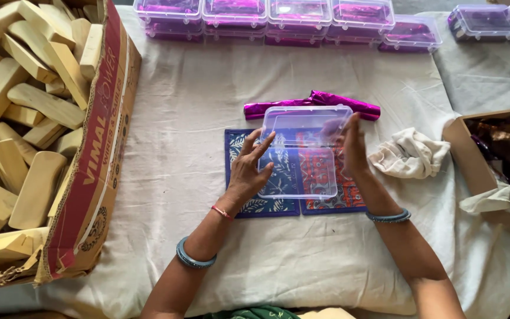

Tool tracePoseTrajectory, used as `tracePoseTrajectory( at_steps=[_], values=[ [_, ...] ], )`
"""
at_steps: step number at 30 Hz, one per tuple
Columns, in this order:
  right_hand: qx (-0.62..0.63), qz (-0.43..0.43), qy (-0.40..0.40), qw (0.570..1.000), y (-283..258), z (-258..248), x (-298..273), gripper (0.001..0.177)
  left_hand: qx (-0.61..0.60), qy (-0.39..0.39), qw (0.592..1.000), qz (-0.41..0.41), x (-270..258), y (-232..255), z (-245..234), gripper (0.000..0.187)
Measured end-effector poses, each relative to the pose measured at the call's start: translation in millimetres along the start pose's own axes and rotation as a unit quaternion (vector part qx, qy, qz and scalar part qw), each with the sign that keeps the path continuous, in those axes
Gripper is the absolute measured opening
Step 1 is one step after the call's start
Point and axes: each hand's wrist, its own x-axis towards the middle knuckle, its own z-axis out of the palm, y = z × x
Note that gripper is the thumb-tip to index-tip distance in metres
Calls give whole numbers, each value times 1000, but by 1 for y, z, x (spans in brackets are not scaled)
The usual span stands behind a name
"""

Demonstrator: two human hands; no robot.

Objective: The person wraps bundles of sticks in foil, places them into plastic containers, and closes the containers by hand.

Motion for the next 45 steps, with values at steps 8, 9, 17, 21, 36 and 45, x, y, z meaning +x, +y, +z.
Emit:
tracePoseTrajectory(
  at_steps=[8,9,17,21,36,45],
  values=[
    [-299,-197,-26,933,-40,-6,67,21,-20,-5,1000,-3,1,0,-3,85],
    [-299,-199,-29,933,-41,-4,78,21,-20,-2,1000,-4,1,1,-3,85],
    [-464,-248,-248,814,13,25,146,37,-17,22,999,-47,0,-1,-4,91],
    [-529,-196,-253,786,5,30,143,44,-13,36,999,-36,0,-5,-3,92],
    [-597,-115,-322,726,4,33,141,61,-12,6,996,-83,1,0,-5,93],
    [-294,-146,-218,919,-23,0,133,33,-15,38,999,-23,0,-10,2,93]
  ],
)
